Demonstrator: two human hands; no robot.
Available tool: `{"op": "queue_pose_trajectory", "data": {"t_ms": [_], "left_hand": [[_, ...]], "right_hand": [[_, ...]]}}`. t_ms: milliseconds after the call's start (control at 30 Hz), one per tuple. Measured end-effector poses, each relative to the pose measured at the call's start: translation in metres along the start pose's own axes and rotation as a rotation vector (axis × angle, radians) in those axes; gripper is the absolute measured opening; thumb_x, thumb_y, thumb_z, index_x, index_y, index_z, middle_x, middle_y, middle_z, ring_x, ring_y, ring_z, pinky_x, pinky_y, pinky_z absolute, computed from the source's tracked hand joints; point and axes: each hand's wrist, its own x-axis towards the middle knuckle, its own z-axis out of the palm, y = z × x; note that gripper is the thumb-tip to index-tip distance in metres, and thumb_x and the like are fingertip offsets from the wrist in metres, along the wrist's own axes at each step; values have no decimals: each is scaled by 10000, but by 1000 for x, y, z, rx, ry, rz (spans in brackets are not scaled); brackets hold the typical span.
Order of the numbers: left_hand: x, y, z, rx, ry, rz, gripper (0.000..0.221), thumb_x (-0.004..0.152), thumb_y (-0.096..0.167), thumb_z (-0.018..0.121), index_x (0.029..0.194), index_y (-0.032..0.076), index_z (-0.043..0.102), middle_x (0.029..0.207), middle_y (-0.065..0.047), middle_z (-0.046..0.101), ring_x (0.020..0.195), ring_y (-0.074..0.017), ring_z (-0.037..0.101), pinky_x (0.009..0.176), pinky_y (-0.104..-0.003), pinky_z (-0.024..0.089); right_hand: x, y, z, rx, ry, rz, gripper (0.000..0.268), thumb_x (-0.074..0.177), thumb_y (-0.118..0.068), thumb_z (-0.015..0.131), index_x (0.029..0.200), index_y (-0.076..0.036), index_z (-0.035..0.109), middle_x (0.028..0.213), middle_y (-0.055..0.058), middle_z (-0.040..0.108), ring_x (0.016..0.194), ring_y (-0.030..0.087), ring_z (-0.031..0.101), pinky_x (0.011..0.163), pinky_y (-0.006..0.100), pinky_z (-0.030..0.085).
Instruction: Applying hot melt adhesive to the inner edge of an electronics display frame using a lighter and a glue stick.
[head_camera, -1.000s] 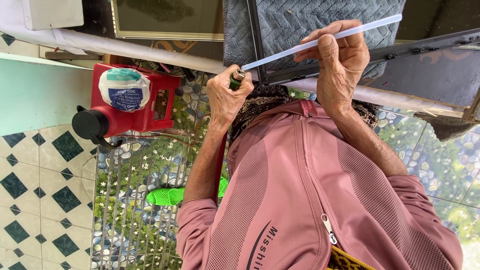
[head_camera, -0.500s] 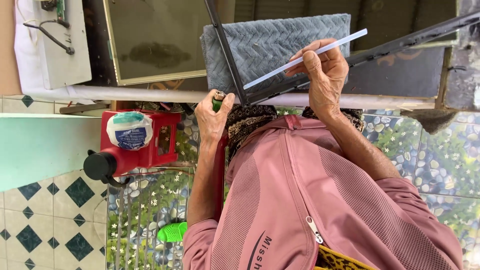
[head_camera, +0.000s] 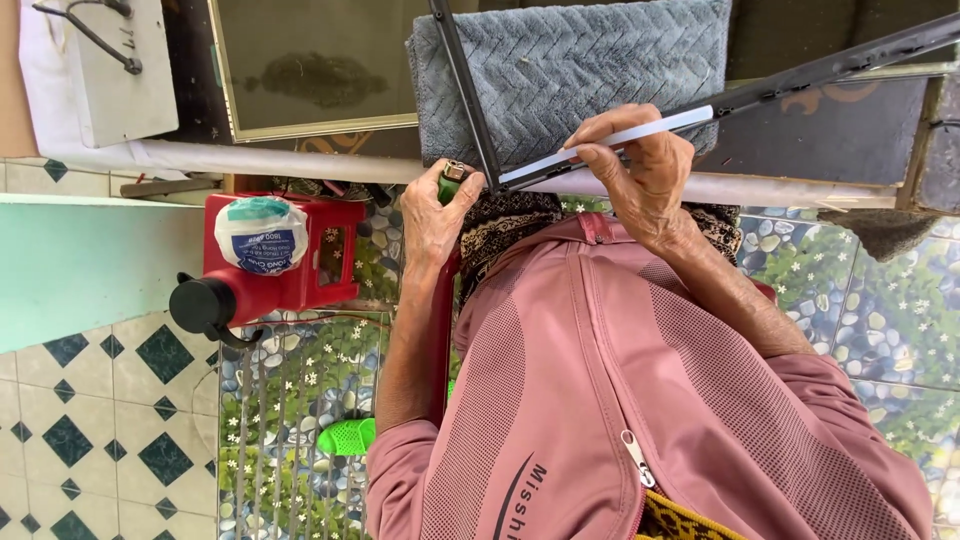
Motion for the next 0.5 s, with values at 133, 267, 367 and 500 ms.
{"op": "queue_pose_trajectory", "data": {"t_ms": [133,267,367,500], "left_hand": [[0,-3,1,-23,-14,-20,241,950,376,783,960,140,738,774,-105,722,694,-200,719,663,-339,622],[-2,-8,2,-17,-17,-26,225,932,371,795,952,152,748,730,-83,701,667,-155,693,626,-298,588],[-4,7,0,-35,-28,-17,259,948,382,779,962,126,740,755,-122,710,674,-198,698,648,-331,600],[-3,20,-3,-80,-36,-6,296,992,396,744,984,100,741,786,-137,720,684,-224,698,653,-347,611]], "right_hand": [[-1,1,0,-30,-15,-6,82,1043,5,684,1087,45,627,1015,196,685,942,322,729,836,393,590],[-2,1,3,-20,-47,-30,87,1047,11,678,1095,57,621,1019,205,669,955,330,725,839,414,595],[0,-3,3,-9,-44,-38,82,1053,6,663,1099,57,617,1011,203,670,946,330,732,837,408,595],[4,2,2,52,31,-27,94,1066,-24,651,1094,59,616,986,203,692,893,302,741,819,396,600]]}}
